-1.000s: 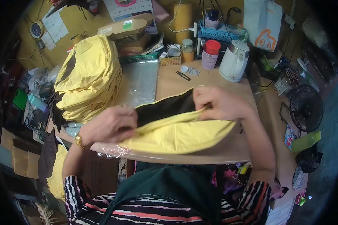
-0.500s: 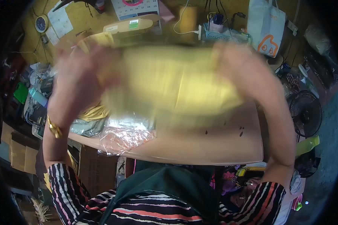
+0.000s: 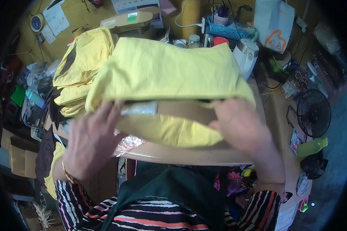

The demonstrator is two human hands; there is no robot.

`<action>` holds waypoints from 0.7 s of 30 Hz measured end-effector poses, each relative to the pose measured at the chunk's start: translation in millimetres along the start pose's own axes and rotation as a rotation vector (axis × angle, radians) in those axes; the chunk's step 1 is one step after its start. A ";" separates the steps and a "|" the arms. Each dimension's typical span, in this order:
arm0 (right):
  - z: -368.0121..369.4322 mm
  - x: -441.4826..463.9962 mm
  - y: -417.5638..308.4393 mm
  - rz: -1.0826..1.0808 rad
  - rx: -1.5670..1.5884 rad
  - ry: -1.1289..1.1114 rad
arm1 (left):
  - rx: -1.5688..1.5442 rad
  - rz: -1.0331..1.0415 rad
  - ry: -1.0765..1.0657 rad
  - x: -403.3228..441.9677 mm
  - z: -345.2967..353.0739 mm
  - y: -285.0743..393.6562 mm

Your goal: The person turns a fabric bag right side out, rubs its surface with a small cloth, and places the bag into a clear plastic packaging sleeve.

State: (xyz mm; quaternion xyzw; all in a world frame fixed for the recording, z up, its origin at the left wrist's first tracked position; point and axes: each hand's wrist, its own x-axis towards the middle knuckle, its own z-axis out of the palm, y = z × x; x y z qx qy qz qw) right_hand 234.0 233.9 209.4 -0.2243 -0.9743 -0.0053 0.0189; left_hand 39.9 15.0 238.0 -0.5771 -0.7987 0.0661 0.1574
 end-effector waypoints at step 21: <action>267.4 -10.3 -76.6 -0.135 0.298 -0.024 | -1.041 0.087 -0.214 48.5 253.2 126.7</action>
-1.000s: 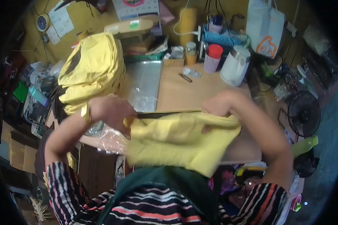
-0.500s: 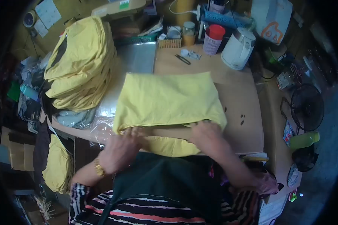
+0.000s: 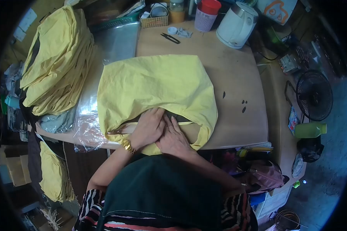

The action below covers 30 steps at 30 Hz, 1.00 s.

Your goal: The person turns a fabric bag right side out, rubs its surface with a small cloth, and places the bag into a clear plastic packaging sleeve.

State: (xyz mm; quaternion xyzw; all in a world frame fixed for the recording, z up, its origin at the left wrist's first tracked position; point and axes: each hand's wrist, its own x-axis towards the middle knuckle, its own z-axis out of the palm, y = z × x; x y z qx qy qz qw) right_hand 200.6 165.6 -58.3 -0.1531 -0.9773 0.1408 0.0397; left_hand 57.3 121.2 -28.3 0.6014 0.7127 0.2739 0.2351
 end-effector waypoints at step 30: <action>-54.0 -36.7 84.0 0.439 1.054 0.386 | 0.071 0.046 0.574 -104.3 -47.4 -21.7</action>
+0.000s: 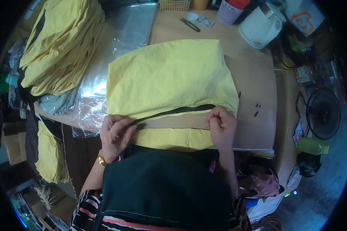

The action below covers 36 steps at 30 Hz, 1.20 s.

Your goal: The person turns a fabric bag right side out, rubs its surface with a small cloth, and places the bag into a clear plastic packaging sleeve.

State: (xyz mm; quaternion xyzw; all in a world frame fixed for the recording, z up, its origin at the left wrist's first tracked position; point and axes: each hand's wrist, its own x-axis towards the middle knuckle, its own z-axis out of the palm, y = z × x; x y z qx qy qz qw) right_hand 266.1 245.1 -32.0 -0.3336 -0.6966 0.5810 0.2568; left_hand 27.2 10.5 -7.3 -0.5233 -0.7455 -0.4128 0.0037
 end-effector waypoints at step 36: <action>141.2 -3.2 -48.4 -0.136 -0.283 -0.464 | -0.155 -0.441 -0.182 -7.3 -21.4 -7.7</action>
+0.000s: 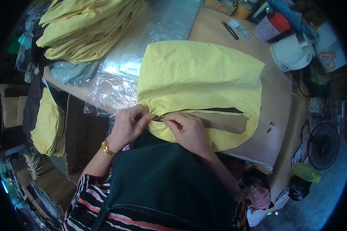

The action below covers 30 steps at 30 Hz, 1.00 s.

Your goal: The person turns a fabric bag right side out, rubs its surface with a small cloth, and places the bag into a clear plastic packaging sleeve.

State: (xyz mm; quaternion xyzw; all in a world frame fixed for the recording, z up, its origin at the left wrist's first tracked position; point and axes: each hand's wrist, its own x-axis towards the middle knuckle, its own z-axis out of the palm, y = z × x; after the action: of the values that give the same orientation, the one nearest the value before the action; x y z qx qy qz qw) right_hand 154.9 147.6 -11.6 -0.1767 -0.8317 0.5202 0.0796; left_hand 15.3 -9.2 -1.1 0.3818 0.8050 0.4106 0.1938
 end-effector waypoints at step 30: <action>-9.7 -5.5 22.6 -0.234 -0.332 0.094 | 0.256 0.049 -0.133 14.6 36.4 32.3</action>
State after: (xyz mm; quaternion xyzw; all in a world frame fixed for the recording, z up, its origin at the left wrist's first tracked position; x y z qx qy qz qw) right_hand 167.8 162.7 -27.2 -0.1138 -0.9164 0.3543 0.1476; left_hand 43.6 32.7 3.6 0.4494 0.8267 0.2829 0.1862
